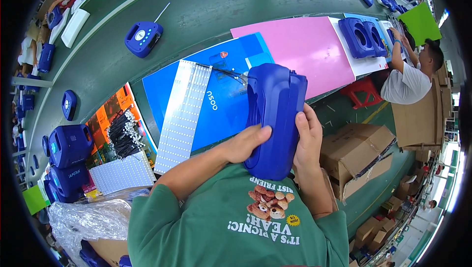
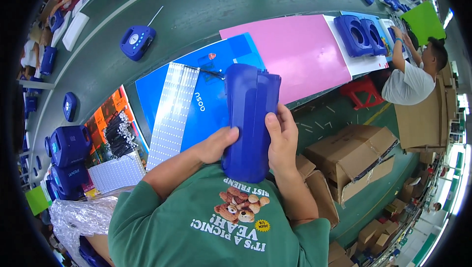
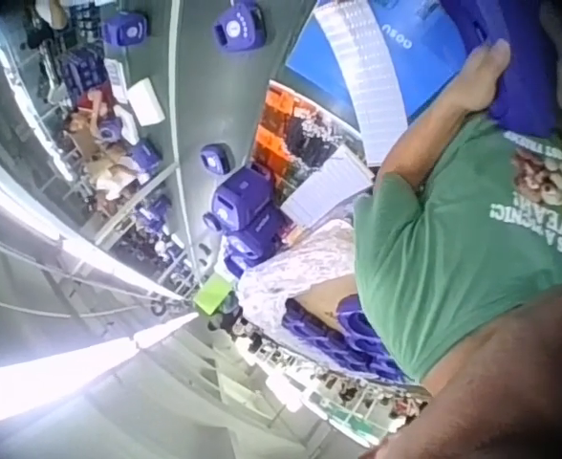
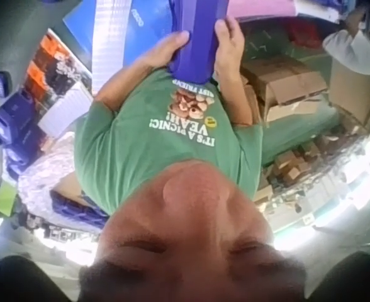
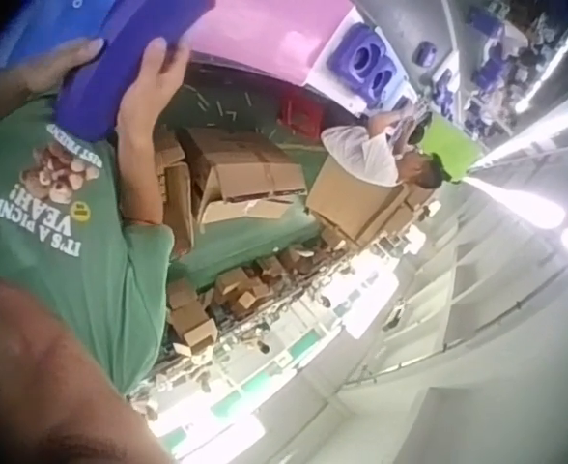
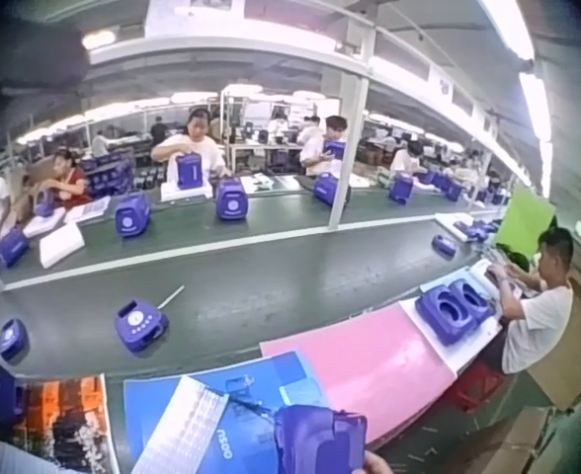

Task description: The person assembles electronic lighting components by connecting wiring harnesses to LED strips and placing the LED strips into plastic housings, using tweezers for precise manipulation.

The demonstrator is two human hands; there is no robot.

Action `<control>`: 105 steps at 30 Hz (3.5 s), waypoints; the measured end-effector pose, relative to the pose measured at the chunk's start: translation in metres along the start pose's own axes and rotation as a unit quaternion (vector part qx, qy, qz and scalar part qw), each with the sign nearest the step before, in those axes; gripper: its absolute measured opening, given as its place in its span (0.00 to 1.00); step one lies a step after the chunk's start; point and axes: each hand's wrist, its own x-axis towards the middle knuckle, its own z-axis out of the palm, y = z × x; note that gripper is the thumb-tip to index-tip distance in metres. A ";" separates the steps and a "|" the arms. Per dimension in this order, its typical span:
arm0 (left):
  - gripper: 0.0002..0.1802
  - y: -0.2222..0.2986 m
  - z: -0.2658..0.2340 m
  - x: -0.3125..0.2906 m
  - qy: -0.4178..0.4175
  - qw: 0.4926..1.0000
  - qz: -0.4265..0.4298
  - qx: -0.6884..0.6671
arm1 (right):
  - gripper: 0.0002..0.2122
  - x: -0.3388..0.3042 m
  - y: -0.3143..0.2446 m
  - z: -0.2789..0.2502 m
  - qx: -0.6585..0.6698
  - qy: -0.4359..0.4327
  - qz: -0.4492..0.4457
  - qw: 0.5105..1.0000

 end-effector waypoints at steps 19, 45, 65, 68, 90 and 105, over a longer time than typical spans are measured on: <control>0.35 -0.005 -0.004 0.005 -0.037 0.997 -0.023 -0.070 | 0.28 0.098 -0.065 0.028 -0.659 0.073 -0.386 0.642; 0.33 -0.025 -0.022 0.003 -0.032 0.987 0.036 -0.155 | 0.33 0.070 -0.070 0.017 -0.519 -0.103 -0.205 0.824; 0.30 -0.028 -0.024 -0.006 -0.068 0.981 0.082 -0.163 | 0.29 0.117 -0.071 -0.028 -0.550 0.040 -0.297 0.780; 0.29 -0.030 -0.027 -0.004 -0.042 0.984 0.067 -0.158 | 0.27 0.111 -0.062 -0.045 -0.458 0.058 -0.240 0.854; 0.32 0.001 -0.037 0.015 0.077 0.969 0.123 -0.201 | 0.21 0.038 0.081 -0.040 0.310 -0.080 0.284 0.904; 0.54 0.014 -0.046 0.034 0.240 0.931 0.231 0.151 | 0.39 0.027 -0.028 -0.006 -0.252 -0.023 -0.130 0.959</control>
